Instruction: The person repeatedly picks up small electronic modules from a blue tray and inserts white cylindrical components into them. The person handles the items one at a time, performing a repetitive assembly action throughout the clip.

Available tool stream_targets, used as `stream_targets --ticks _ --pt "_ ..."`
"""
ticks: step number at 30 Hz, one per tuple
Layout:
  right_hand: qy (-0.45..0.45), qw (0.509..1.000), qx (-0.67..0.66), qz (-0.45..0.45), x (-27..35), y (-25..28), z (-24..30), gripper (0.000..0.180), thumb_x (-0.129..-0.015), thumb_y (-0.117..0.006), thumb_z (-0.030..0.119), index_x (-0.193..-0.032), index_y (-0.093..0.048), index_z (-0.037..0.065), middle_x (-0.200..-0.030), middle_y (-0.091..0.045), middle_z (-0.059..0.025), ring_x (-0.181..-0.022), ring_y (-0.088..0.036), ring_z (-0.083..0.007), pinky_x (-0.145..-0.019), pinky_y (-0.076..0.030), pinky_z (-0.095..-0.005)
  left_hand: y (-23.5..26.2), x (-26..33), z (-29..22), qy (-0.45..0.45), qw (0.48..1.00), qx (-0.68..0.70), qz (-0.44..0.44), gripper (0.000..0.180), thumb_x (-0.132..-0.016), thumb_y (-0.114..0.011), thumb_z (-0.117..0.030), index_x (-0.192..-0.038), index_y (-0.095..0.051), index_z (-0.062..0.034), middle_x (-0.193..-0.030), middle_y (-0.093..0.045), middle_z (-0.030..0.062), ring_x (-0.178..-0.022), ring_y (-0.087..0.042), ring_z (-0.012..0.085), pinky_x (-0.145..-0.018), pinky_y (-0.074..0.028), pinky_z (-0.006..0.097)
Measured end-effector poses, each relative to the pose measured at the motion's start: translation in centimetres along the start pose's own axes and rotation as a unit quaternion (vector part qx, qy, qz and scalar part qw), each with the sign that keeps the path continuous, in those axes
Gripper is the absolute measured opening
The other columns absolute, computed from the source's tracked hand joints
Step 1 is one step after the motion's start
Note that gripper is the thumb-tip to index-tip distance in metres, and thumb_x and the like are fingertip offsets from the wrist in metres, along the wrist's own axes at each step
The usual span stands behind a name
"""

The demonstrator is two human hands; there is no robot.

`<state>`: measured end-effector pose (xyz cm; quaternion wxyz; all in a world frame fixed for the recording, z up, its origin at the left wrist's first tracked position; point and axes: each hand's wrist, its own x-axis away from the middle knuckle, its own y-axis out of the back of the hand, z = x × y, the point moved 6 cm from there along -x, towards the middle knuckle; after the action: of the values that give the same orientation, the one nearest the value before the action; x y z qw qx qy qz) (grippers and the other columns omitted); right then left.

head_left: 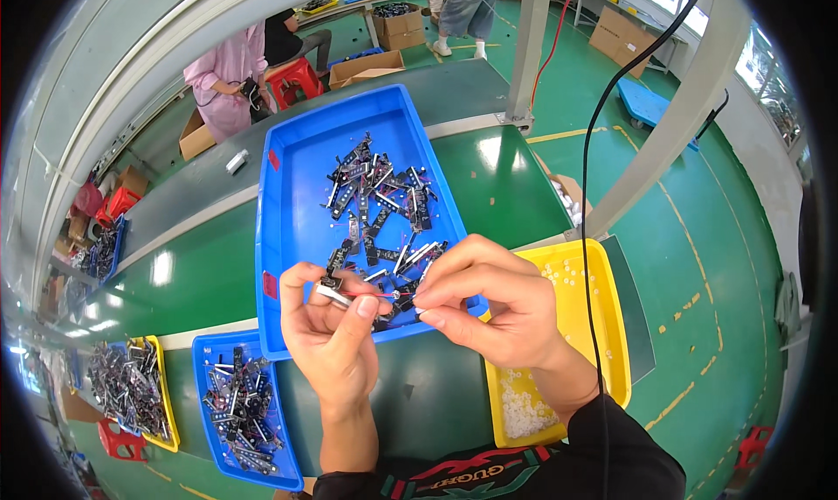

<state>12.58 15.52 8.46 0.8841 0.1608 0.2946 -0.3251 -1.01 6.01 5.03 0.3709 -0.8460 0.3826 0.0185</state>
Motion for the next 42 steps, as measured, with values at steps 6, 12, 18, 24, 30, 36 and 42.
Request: stream_targets --ticks 6,12,18,24,30,36,42 --pt "-0.027 0.998 -0.063 -0.012 0.4 0.1 -0.7 0.014 -0.077 -0.071 -0.004 -0.091 -0.069 -0.001 -0.098 -0.063 -0.0137 -0.077 -0.061 -0.0133 -0.062 -0.049 -0.0224 -1.4 0.7 -0.5 -0.033 0.997 -0.061 0.019 0.048 -0.080 -0.065 0.007 -0.119 -0.040 -0.0052 -0.084 -0.056 0.0108 -0.072 -0.058 0.0178 -0.066 -0.050 0.027" --pt "0.024 0.998 -0.056 0.015 0.2 -0.3 0.0 0.014 -0.078 -0.070 -0.005 -0.091 -0.068 -0.002 -0.097 -0.064 -0.0132 -0.074 -0.061 -0.0136 -0.060 -0.049 -0.0231 -1.5 0.9 -0.8 -0.050 0.987 -0.140 0.057 0.053 -0.075 -0.071 0.006 -0.118 -0.041 -0.0056 -0.083 -0.054 0.0080 -0.079 -0.054 0.0141 -0.070 -0.046 0.023" --pt "0.012 0.999 -0.035 0.003 0.4 -0.1 -0.2 0.013 -0.081 -0.068 -0.002 -0.094 -0.067 -0.001 -0.093 -0.066 -0.0115 -0.068 -0.060 -0.0115 -0.054 -0.046 -0.0216 -1.3 1.2 -0.6 -0.092 0.982 -0.141 0.085 0.050 -0.071 -0.073 0.011 -0.107 -0.042 -0.0044 -0.085 -0.060 0.0146 -0.078 -0.063 0.0162 -0.063 -0.053 0.021" --pt "-0.049 0.997 -0.054 0.017 0.6 0.1 -0.5 0.012 -0.082 -0.067 -0.003 -0.094 -0.067 -0.001 -0.093 -0.067 -0.0110 -0.067 -0.059 -0.0110 -0.056 -0.046 -0.0222 -1.2 1.3 -0.9 -0.109 0.973 -0.190 0.069 0.049 -0.070 -0.075 0.009 -0.105 -0.043 -0.0055 -0.083 -0.062 0.0151 -0.073 -0.063 0.0174 -0.059 -0.051 0.024" --pt "-0.021 0.999 -0.046 -0.015 -0.1 1.2 -0.5 0.013 -0.077 -0.068 -0.008 -0.090 -0.067 -0.003 -0.091 -0.066 -0.0145 -0.081 -0.063 -0.0183 -0.066 -0.048 -0.0265 -1.1 0.7 0.3 0.045 0.998 0.040 0.015 0.050 -0.074 -0.071 0.006 -0.114 -0.044 -0.0045 -0.080 -0.060 0.0106 -0.064 -0.054 0.0141 -0.054 -0.043 0.027" --pt "-0.025 0.998 -0.062 0.005 0.4 0.3 -0.8 0.016 -0.081 -0.069 -0.002 -0.097 -0.068 0.001 -0.092 -0.062 -0.0074 -0.065 -0.054 -0.0102 -0.057 -0.042 -0.0221 -1.7 1.2 1.7 0.154 0.974 0.147 0.080 0.049 -0.084 -0.069 -0.006 -0.123 -0.041 -0.0072 -0.087 -0.054 0.0021 -0.059 -0.044 0.0059 -0.051 -0.037 0.021" --pt "-0.005 0.998 -0.057 0.005 0.2 0.0 -0.5 0.015 -0.076 -0.073 -0.002 -0.091 -0.070 -0.001 -0.089 -0.064 -0.0113 -0.079 -0.061 -0.0175 -0.065 -0.048 -0.0272 -2.0 1.5 2.4 0.169 0.974 0.137 0.055 0.046 -0.085 -0.068 -0.007 -0.121 -0.040 -0.0073 -0.086 -0.055 0.0035 -0.058 -0.048 0.0061 -0.050 -0.041 0.020"
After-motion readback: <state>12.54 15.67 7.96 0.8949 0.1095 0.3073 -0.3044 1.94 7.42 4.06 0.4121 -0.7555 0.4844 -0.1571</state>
